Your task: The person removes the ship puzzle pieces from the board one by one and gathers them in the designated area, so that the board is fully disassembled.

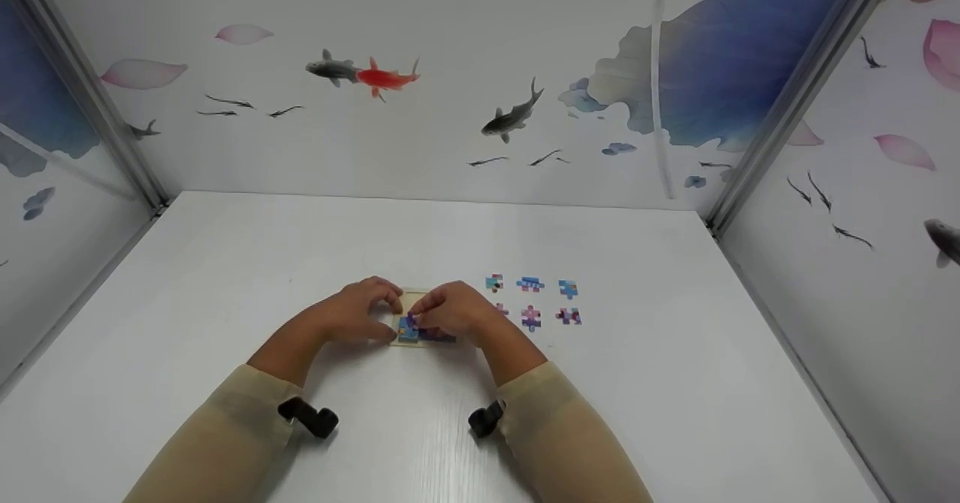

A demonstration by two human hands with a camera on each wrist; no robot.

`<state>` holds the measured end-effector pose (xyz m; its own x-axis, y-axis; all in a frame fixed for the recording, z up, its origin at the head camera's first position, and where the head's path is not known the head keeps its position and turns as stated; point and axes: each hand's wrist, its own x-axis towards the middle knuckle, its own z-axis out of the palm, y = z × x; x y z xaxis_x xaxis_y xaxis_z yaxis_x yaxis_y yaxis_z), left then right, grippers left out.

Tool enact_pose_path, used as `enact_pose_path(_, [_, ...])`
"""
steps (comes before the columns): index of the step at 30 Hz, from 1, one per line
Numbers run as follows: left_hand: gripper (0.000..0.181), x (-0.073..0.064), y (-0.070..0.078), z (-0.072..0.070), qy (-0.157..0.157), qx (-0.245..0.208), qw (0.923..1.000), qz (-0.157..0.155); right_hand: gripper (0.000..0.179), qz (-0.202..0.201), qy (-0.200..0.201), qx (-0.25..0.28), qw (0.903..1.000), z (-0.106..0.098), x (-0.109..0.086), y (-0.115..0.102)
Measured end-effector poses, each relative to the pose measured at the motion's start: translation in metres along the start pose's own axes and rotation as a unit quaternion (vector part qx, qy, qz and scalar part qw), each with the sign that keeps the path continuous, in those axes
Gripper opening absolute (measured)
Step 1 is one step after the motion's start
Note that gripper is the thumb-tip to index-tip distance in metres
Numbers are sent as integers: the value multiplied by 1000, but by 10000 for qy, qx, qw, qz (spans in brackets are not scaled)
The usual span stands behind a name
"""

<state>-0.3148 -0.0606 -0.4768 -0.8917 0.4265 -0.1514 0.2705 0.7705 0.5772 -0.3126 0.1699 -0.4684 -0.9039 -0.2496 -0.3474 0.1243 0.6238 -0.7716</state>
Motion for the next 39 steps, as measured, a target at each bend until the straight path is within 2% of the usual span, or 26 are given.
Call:
enact_pose_path(14, [32, 1, -2, 2, 2, 30, 10000, 84, 11, -120, -207, -357, 9991, -6, -5, -3])
enact_pose_path(28, [32, 0, 1, 1, -39, 11, 9999, -110, 16, -237, -545, 557, 9967, -25, -10, 4])
enact_pose_path(34, [31, 2, 0, 4, -19, 1, 9999, -154, 16, -150, -555, 882, 9944, -42, -18, 20])
enact_pose_path(39, [32, 3, -2, 5, 8, 5, 9998, -208, 19, 96, -397, 1107, 9930, -58, -30, 40])
